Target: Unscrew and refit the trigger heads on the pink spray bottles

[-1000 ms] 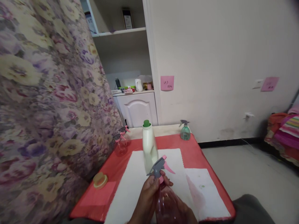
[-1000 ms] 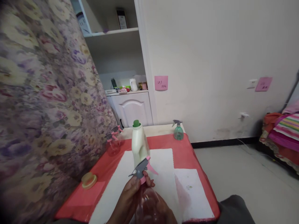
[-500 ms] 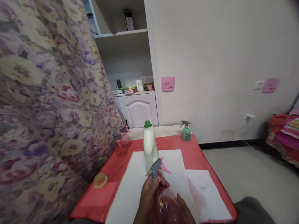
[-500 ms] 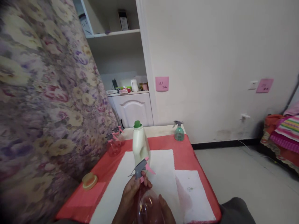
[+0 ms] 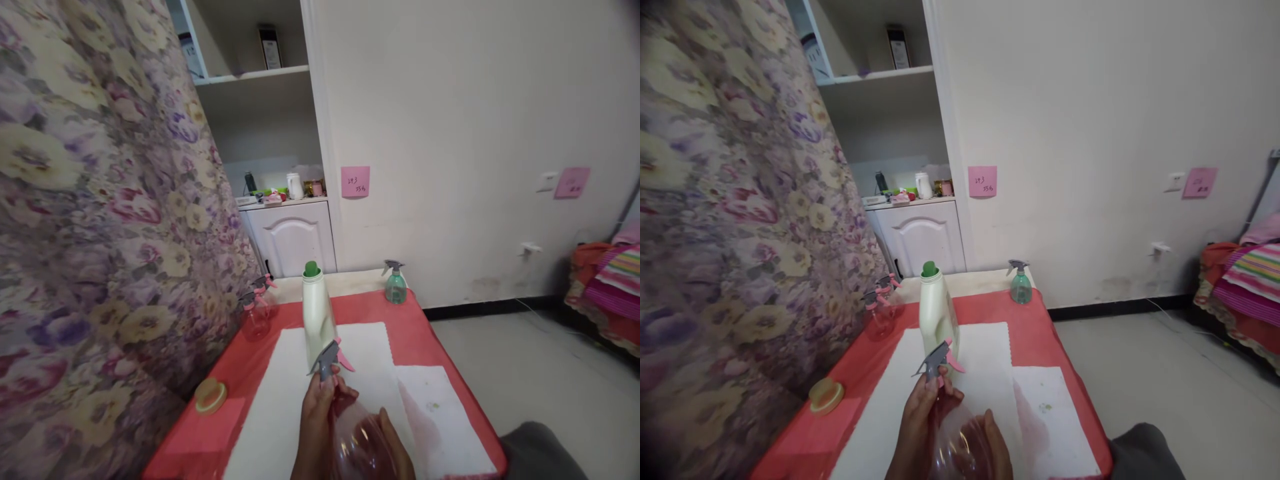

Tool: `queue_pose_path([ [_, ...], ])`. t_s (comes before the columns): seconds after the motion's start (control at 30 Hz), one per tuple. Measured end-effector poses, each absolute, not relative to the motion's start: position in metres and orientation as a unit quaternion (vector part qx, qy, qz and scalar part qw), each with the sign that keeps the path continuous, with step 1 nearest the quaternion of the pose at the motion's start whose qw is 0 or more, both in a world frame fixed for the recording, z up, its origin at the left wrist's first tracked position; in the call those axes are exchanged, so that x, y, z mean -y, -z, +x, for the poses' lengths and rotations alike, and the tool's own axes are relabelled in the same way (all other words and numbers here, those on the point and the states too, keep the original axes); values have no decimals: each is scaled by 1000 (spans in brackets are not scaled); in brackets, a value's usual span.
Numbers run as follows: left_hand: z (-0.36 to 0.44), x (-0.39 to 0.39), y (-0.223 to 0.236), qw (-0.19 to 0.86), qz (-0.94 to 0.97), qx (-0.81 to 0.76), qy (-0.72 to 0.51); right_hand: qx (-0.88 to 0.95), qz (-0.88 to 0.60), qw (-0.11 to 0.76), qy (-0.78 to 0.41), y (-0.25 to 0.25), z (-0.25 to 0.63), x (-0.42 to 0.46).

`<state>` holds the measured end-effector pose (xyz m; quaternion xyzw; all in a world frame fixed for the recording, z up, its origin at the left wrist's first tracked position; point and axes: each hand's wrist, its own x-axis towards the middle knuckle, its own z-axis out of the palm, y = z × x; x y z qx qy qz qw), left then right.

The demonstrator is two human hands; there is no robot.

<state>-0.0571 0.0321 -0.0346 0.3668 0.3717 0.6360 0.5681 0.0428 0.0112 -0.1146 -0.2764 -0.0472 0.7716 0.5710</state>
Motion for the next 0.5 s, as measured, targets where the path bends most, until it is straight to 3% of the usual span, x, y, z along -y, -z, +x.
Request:
queue_pose_path([
  [0.17, -65, -37, 30, 526, 369, -383, -664, 154, -358, 563, -728, 127, 40, -19],
  [0.27, -69, -40, 30, 513, 343, -395, -681, 139, -339, 594, -716, 136, 37, -24],
  [0.4, -75, -43, 33, 482, 318, -427, -696, 142, -375, 569, -718, 146, 35, -27],
  [0.5, -80, -43, 34, 425, 343, -474, -691, 219, -414, 598, -650, 151, 29, -25],
])
